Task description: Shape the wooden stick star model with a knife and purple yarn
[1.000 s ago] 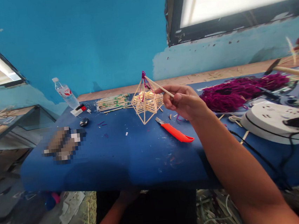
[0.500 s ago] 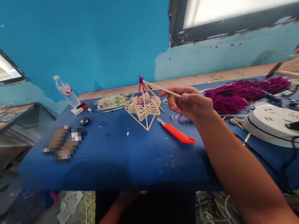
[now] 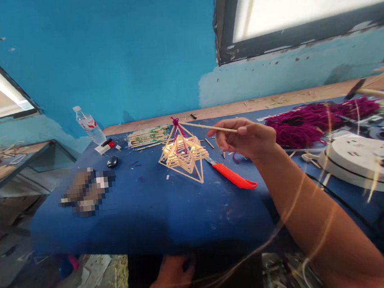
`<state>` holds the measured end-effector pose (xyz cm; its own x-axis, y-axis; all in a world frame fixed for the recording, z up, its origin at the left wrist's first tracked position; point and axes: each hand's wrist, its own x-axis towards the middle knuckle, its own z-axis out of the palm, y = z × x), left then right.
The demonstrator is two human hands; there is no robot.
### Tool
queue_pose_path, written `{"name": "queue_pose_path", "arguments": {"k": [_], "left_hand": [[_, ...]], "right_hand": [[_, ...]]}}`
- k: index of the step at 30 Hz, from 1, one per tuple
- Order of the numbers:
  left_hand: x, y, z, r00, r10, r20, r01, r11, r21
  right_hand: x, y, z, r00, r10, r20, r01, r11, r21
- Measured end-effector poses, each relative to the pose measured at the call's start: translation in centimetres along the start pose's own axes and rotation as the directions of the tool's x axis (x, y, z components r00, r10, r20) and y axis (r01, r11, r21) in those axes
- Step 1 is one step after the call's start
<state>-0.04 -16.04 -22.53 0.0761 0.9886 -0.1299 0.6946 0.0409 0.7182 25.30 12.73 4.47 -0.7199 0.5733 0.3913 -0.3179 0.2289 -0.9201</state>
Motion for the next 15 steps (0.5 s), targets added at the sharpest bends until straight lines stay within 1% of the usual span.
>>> {"name": "queue_pose_path", "arguments": {"k": [3, 4, 5, 6, 7, 8, 9, 11, 13, 15], "left_hand": [[-2.1, 2.2, -1.4, 0.998, 0.014, 0.054, -0.013, 1.0, -0.022], [-2.7, 3.0, -2.1, 1.0, 0.019, 0.022, -0.018, 0.999, -0.05], [-3.2, 3.7, -3.1, 0.996, 0.089, 0.004, -0.088, 0.993, -0.074], [-3.7, 4.5, -4.2, 0.975, 0.22, -0.01, -0.22, 0.971, -0.097], [-4.0, 5.4, -5.4, 0.936, 0.35, -0.044, -0.352, 0.927, -0.128], [-4.2, 6.3, -6.9, 0.912, 0.406, -0.063, -0.411, 0.9, -0.147], [-4.3, 7.3, -8.5, 0.899, 0.429, -0.09, -0.438, 0.888, -0.138], [-3.7, 9.4, -12.1, 0.853, 0.504, -0.138, -0.516, 0.853, -0.078], [-2.1, 11.3, -15.9, 0.786, 0.579, -0.218, -0.602, 0.797, -0.051], [0.8, 12.7, -19.3, 0.77, 0.555, -0.316, -0.581, 0.814, 0.014]], "right_hand": [[-0.1, 0.1, -0.4, 0.999, 0.019, 0.028, -0.019, 1.0, 0.01], [-0.2, 0.0, -0.6, 0.999, 0.028, 0.028, -0.028, 1.0, 0.009], [-0.2, 0.0, -0.7, 0.999, 0.035, 0.028, -0.036, 0.999, 0.007], [-0.3, -0.1, -0.9, 0.999, 0.039, 0.028, -0.039, 0.999, 0.006], [-0.3, -0.2, -1.0, 0.999, 0.038, 0.033, -0.038, 0.999, 0.007], [-0.4, -0.2, -1.2, 0.998, 0.037, 0.044, -0.038, 0.999, 0.009], [-0.4, -0.2, -1.3, 0.997, 0.036, 0.061, -0.037, 0.999, 0.014], [-0.5, -0.1, -1.6, 0.996, 0.02, 0.092, -0.023, 0.999, 0.032], [-0.5, 0.1, -1.8, 0.995, 0.0, 0.102, -0.005, 0.999, 0.045], [-0.5, 0.3, -1.9, 0.994, -0.015, 0.105, 0.01, 0.999, 0.044]]}}
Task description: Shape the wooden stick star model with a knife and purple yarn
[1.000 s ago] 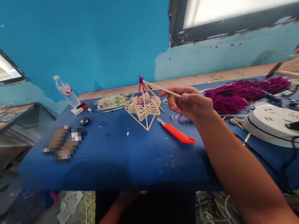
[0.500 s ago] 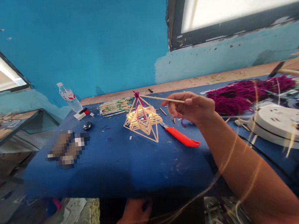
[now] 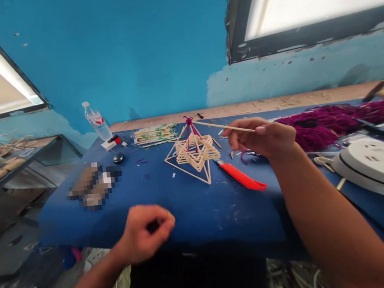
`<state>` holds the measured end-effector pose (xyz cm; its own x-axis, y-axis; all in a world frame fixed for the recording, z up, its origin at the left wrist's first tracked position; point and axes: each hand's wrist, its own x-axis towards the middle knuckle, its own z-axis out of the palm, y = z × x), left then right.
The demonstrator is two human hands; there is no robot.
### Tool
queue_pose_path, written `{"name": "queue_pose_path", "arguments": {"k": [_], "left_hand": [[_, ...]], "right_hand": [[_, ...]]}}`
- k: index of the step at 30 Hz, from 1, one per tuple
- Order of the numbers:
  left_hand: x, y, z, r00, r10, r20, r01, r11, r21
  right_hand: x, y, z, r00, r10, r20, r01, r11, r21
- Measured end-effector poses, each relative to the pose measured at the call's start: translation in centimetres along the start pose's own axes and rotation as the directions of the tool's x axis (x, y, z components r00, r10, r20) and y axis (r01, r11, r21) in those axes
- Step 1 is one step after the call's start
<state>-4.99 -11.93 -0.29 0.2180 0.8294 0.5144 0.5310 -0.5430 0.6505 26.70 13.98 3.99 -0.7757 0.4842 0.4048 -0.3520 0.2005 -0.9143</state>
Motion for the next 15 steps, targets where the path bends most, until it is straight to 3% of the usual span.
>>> {"name": "queue_pose_path", "arguments": {"k": [3, 5, 7, 12, 15], "left_hand": [[6.3, -2.9, -1.6, 0.986, -0.033, -0.163, 0.043, 0.997, 0.06], [9.7, -5.5, -1.4, 0.949, -0.076, -0.307, 0.099, 0.993, 0.061], [12.1, -8.1, -0.9, 0.929, -0.085, -0.36, 0.116, 0.991, 0.066], [13.6, -12.8, -0.3, 0.908, -0.143, -0.393, 0.162, 0.987, 0.017], [14.0, -14.1, -0.4, 0.945, -0.211, -0.251, 0.205, 0.977, -0.051]], "right_hand": [[0.0, 0.1, 0.0, 1.0, 0.003, -0.003, -0.003, 1.0, -0.025], [0.0, 0.1, 0.0, 1.0, 0.021, -0.008, -0.022, 0.999, -0.049], [-0.1, 0.0, 0.0, 0.999, 0.041, -0.007, -0.042, 0.997, -0.07], [-0.2, -0.1, 0.2, 0.998, 0.066, -0.015, -0.067, 0.994, -0.091], [-0.1, -0.2, 0.4, 0.996, 0.075, -0.045, -0.08, 0.992, -0.101]]}}
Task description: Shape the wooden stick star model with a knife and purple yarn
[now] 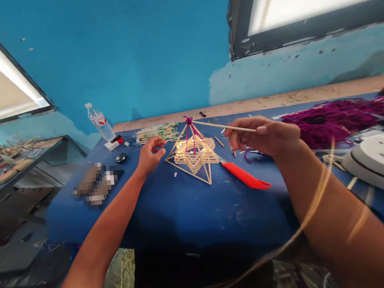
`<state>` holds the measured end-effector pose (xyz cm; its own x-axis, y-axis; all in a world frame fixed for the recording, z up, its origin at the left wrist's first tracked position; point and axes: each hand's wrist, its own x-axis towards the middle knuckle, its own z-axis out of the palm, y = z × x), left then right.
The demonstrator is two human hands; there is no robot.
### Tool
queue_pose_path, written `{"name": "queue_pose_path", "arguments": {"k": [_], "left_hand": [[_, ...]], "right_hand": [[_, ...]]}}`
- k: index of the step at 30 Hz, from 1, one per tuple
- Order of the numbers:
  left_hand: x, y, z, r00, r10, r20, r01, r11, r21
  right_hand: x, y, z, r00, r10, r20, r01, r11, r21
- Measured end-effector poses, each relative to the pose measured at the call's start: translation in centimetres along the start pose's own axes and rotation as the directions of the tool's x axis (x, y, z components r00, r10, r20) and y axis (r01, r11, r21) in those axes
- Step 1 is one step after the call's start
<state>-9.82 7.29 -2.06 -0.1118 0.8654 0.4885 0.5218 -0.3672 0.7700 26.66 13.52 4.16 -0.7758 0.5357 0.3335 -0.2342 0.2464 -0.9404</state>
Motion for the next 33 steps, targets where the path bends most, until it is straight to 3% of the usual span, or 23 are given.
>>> {"name": "queue_pose_path", "arguments": {"k": [5, 12, 33], "left_hand": [[1.4, -0.5, 0.7, 0.967, -0.053, 0.249, 0.058, 0.998, -0.012], [2.1, -1.0, 1.3, 0.933, -0.087, 0.349, 0.102, 0.994, -0.027], [1.1, -1.9, 1.7, 0.966, -0.127, 0.226, 0.16, 0.978, -0.135]], "right_hand": [[0.2, -0.3, 0.2, 1.0, 0.0, 0.03, 0.0, 1.0, -0.001], [0.2, -0.5, 0.4, 1.0, 0.008, -0.001, -0.008, 1.0, -0.012], [0.3, 0.3, -0.1, 0.999, -0.023, 0.027, 0.022, 1.0, 0.018]]}}
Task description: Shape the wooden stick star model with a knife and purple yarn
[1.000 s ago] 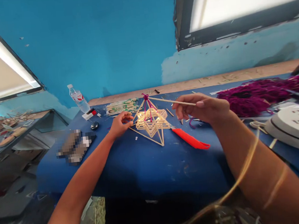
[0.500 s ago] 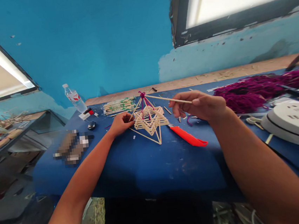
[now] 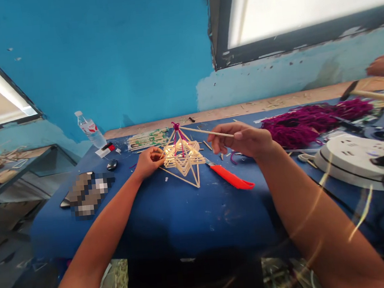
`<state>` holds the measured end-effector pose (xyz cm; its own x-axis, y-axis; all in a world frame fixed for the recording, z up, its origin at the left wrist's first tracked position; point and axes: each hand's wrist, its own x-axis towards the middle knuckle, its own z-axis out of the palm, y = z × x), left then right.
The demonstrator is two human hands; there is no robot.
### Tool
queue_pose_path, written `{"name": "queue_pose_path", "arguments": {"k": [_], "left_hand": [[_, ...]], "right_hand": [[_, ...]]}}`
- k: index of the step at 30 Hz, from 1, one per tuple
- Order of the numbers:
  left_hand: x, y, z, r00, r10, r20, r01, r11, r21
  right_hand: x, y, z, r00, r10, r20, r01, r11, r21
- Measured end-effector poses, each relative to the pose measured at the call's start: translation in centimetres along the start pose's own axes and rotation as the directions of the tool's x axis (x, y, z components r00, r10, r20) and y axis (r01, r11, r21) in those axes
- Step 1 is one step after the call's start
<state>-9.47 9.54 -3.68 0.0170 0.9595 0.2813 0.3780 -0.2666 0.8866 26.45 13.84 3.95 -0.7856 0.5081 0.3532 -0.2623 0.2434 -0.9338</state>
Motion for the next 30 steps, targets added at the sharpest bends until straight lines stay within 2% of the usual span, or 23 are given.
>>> {"name": "queue_pose_path", "arguments": {"k": [10, 16, 21, 26, 30], "left_hand": [[-0.2, -0.3, 0.3, 0.996, 0.024, -0.082, -0.024, 1.0, 0.0], [-0.4, -0.2, 0.3, 0.994, 0.048, -0.093, -0.047, 0.999, 0.018], [-0.4, -0.4, 0.1, 0.993, 0.06, -0.099, -0.057, 0.998, 0.031], [-0.3, -0.7, 0.2, 0.995, 0.052, -0.083, -0.05, 0.998, 0.032], [-0.4, -0.8, 0.2, 0.996, 0.053, -0.071, -0.051, 0.998, 0.029]], "right_hand": [[-0.1, 0.0, -0.3, 0.995, 0.096, -0.04, -0.098, 0.995, -0.036], [0.2, 0.7, -0.8, 0.995, 0.083, -0.053, -0.083, 0.997, -0.008], [0.9, 1.7, -1.5, 0.968, 0.089, -0.234, -0.093, 0.996, -0.006], [1.3, 2.4, -1.9, 0.89, 0.107, -0.444, -0.191, 0.97, -0.149], [1.4, 2.5, -1.8, 0.862, 0.118, -0.492, -0.226, 0.96, -0.165]]}}
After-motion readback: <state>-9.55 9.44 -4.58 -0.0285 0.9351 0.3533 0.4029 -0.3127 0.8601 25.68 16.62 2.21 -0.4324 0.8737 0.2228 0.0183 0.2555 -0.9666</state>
